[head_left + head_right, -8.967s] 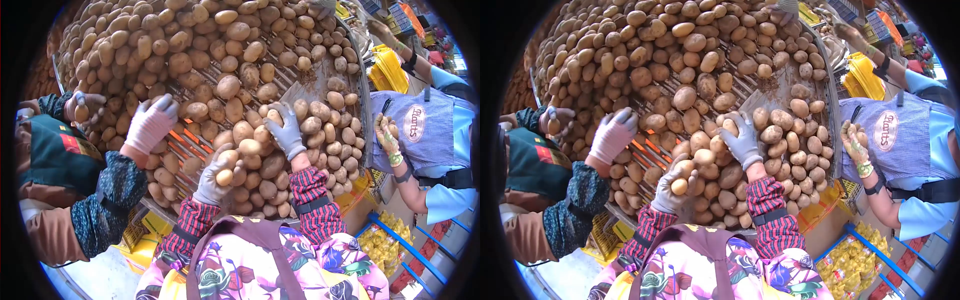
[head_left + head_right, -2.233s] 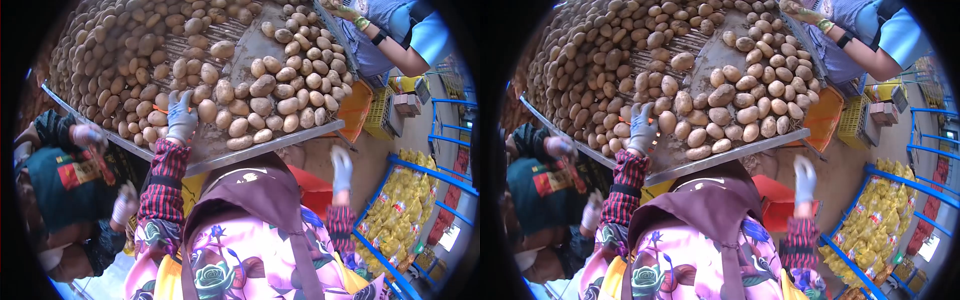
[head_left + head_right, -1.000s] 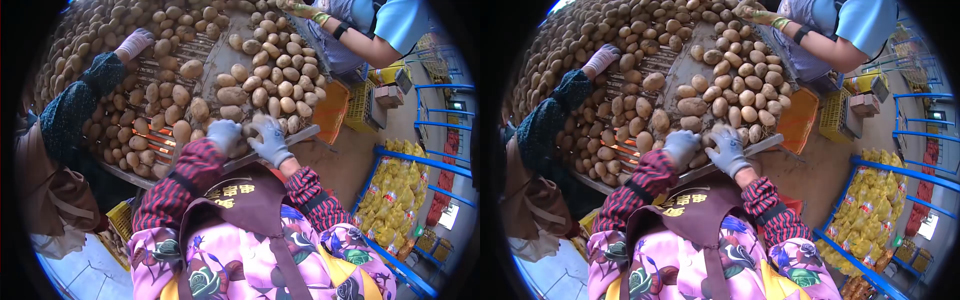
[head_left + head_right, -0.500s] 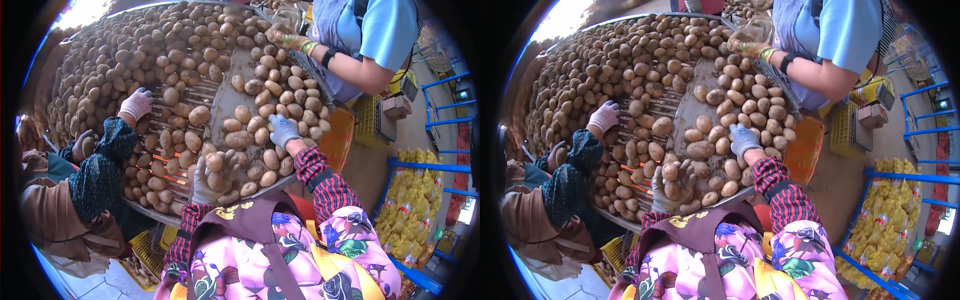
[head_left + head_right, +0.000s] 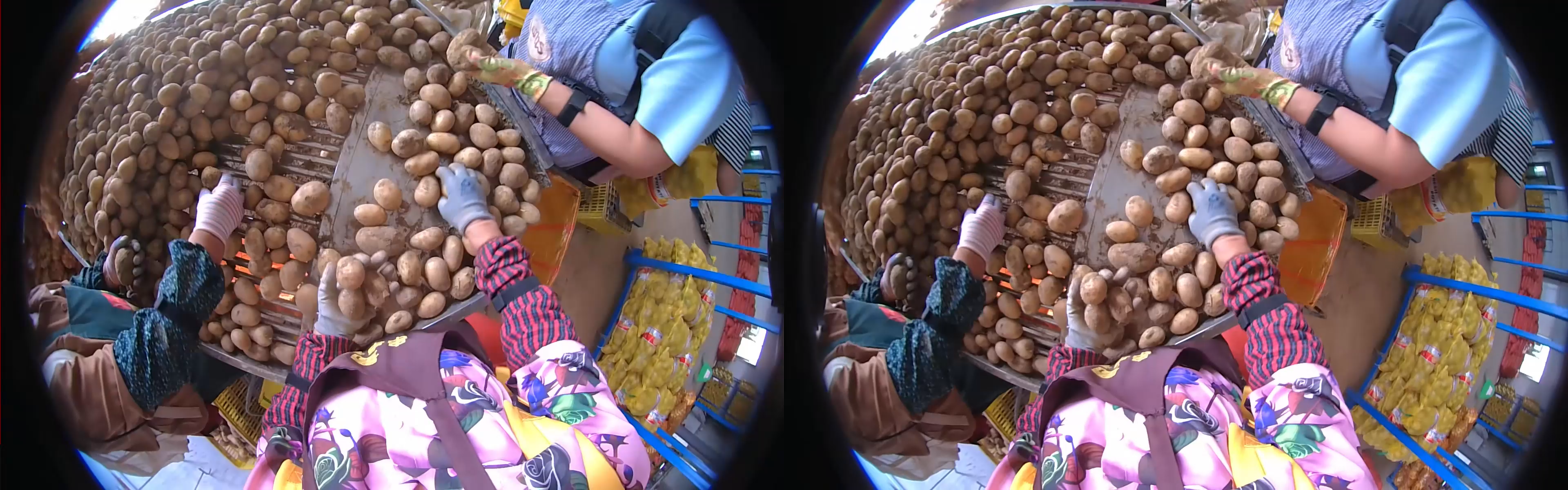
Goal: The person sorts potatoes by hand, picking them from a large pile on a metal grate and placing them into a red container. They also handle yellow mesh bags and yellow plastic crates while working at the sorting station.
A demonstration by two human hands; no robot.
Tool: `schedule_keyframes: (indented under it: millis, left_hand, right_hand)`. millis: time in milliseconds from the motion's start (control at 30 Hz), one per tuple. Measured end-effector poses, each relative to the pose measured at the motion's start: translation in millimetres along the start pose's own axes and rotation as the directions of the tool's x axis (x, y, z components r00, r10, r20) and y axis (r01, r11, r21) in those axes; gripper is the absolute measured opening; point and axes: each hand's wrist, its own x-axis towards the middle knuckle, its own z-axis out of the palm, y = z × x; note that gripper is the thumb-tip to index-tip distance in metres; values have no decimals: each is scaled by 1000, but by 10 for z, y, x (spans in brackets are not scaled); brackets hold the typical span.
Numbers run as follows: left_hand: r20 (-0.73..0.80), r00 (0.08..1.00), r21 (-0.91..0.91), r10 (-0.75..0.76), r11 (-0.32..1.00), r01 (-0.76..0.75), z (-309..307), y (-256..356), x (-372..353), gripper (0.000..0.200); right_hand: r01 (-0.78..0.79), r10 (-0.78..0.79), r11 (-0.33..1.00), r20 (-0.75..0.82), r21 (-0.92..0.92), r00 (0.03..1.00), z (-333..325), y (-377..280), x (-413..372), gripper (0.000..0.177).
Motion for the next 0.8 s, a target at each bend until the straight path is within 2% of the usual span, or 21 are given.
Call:
schedule_keyframes:
  millis: [33,67,100,133,167,233,300,333,367,433,467,500,533,567,600,633,700,733,767,800]
  left_hand:
    - [-10,1000,-1,-8,1000,8,-3,34,5,57]
    - [-72,986,-614,-151,785,76,10,97,38,58]
    - [0,995,-342,-99,935,93,31,113,90,59]
    - [72,996,-40,-47,998,50,61,130,142,60]
    - [61,997,-50,-46,998,49,119,111,155,60]
    - [9,997,-190,-73,979,73,205,98,187,71]
    - [49,996,-201,-79,976,87,-186,46,170,72]
    - [28,998,-152,-59,986,63,-282,26,166,72]
    - [4,999,-102,-36,994,36,-382,0,151,72]
    - [-53,998,3,15,1000,-15,-521,-40,64,73]
    - [-83,996,60,41,998,-36,-557,-39,2,73]
    - [-110,991,119,73,991,-59,-578,-29,-48,73]
    - [-117,990,126,79,990,-64,-511,27,-124,73]
    - [-16,997,77,69,995,-67,-345,136,-196,74]
    - [89,994,24,66,997,-68,-179,236,-249,74]
    - [126,989,0,73,997,-73,-99,315,-275,74]
    - [119,987,-4,105,994,-106,-55,401,-338,73]
    - [112,987,-2,112,994,-113,-56,435,-352,73]
    - [108,987,8,118,993,-120,-48,456,-356,72]
    - [104,987,26,119,992,-122,-36,477,-363,72]
  right_hand:
    - [-32,28,992,30,125,999,0,64,41,43]
    - [-158,129,920,105,358,986,-147,22,22,43]
    - [-277,200,784,196,555,960,-303,-34,-6,44]
    - [-295,166,672,250,679,954,-388,-135,-67,47]
    - [-325,130,536,304,779,944,-434,-269,-208,49]
    - [-126,-178,472,234,872,956,-456,-637,-481,57]
    - [52,-443,567,250,822,861,-655,-947,-633,70]
    - [66,-474,570,262,819,841,-634,-916,-578,74]
    - [-83,-372,459,276,884,886,-622,-879,-495,61]
    - [-53,-152,683,213,728,965,-507,-664,-161,59]
    - [176,-131,913,-146,368,981,-121,-516,-118,60]
    - [184,-138,908,-145,376,980,-17,-572,-143,60]
    - [225,-212,923,-76,312,974,73,-709,-241,60]
    - [271,-279,930,-5,248,960,102,-828,-322,61]
    - [219,-295,899,154,379,943,37,-817,-387,60]
    - [80,-209,869,217,488,954,-6,-826,-347,46]
    - [-72,-134,774,275,629,952,-141,-745,13,28]
    - [146,-159,786,-33,601,987,-126,-717,245,19]
    - [146,-96,818,-118,556,988,-269,-758,469,20]
    - [269,-125,855,-328,443,936,-195,-726,740,25]
